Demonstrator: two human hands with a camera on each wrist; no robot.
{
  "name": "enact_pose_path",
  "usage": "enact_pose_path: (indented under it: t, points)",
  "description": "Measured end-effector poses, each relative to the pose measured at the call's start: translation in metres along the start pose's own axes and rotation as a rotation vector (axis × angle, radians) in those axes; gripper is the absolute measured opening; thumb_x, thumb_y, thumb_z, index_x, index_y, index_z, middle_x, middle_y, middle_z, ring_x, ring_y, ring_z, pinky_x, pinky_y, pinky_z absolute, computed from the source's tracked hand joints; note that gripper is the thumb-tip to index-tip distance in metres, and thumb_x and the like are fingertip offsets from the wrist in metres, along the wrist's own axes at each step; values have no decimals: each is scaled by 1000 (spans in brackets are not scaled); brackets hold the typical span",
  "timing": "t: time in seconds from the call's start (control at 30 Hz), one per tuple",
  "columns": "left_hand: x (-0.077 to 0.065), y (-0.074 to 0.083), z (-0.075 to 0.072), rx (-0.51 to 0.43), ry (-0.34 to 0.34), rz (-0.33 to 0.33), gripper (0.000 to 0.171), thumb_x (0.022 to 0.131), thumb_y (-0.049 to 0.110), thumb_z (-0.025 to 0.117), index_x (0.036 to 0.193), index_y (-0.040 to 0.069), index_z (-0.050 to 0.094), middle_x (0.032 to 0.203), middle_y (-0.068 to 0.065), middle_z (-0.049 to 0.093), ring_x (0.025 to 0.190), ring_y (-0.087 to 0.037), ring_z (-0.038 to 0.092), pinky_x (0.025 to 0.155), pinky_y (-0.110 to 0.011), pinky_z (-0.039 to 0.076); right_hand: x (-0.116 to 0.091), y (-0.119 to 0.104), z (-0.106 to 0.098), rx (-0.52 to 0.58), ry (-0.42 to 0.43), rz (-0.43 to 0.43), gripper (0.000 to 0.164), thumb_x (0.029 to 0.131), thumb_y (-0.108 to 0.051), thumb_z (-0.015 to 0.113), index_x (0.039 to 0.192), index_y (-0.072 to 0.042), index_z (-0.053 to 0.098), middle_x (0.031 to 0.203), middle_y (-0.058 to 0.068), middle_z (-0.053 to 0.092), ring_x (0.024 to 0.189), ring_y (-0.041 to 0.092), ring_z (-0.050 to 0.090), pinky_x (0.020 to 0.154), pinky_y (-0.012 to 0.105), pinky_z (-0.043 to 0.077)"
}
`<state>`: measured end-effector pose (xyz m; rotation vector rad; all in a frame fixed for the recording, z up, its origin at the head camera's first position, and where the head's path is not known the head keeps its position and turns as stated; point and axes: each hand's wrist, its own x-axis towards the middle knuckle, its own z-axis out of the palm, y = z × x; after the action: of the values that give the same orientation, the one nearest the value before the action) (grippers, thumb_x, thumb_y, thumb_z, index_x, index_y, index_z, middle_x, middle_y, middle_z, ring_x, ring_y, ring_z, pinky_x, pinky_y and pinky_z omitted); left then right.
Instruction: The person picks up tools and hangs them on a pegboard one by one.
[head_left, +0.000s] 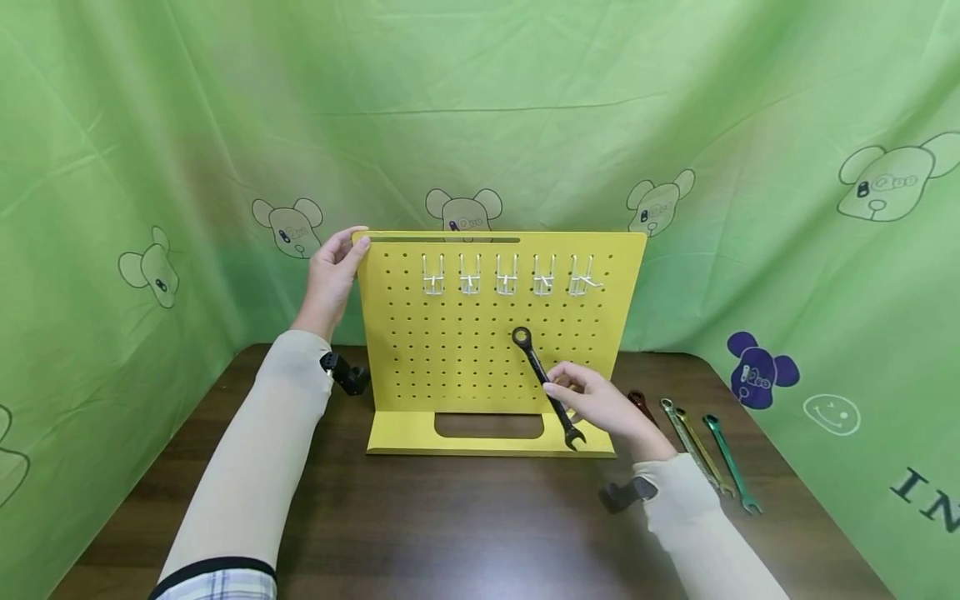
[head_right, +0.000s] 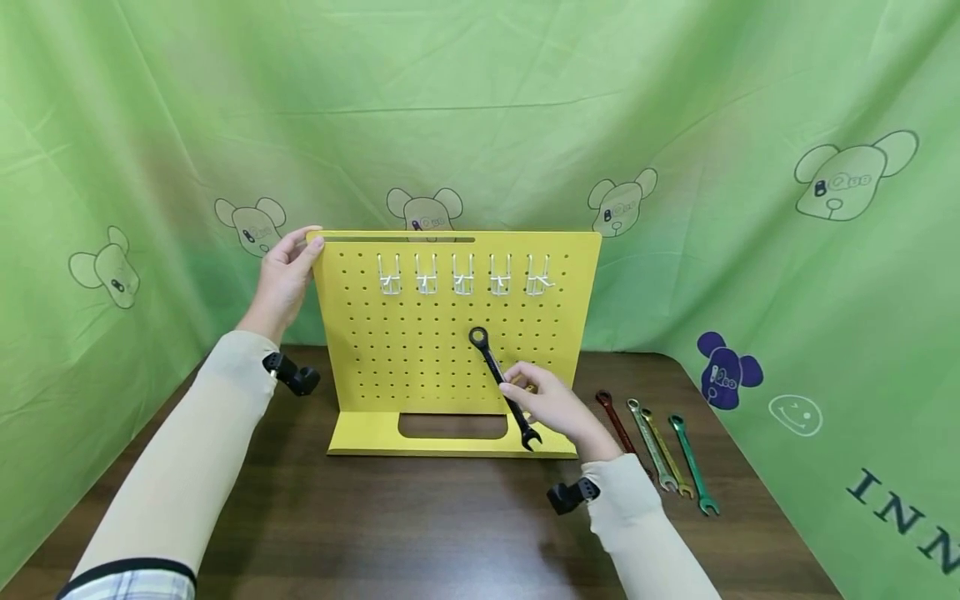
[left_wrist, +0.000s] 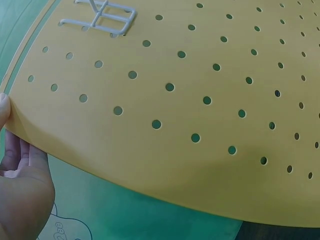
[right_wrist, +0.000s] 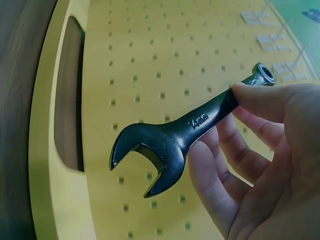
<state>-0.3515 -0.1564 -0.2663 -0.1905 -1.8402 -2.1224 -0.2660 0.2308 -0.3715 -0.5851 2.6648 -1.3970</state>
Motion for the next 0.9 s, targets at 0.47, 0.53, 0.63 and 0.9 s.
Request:
enact_pose_path:
  t: [0.47, 0.53, 0.63, 0.9]
  points:
    - [0, -1, 0, 13, -2, -2, 40, 99, 25, 65, 136, 9, 60, 118, -4, 61, 100, -14, 60, 97, -33, 49, 33, -49, 39, 114, -1, -81, 25, 102, -29, 61, 115, -7, 62, 108, 13, 61, 84, 30, 58, 75, 53, 57]
    - [0, -1, 0, 13, -4, -3, 42, 99, 25, 65, 137, 8, 59, 119, -5, 61, 100, -14, 60, 98, -34, 48, 37, -57, 42, 132, -2, -88, 25, 103, -29, 60, 116, -7, 62, 108, 12, 61, 86, 27, 58, 77, 54, 57]
    - [0, 0, 0, 22, -4, 0, 43, 99, 26, 65, 138, 8, 58, 118, -4, 61, 100, -14, 59, 96, -33, 49, 42, -67, 45, 152, -4, -108, 25, 103, -30, 59, 116, -8, 62, 107, 12, 62, 86, 28, 57, 79, 56, 56]
    - [-2, 0, 0, 16, -1, -3, 38, 99, 25, 65, 134, 11, 62, 117, -3, 61, 99, -13, 59, 88, -25, 51, 55, -83, 52, 182, -13, -126, 25, 103, -29, 60, 118, -8, 61, 102, 10, 61, 88, 28, 57, 76, 45, 58]
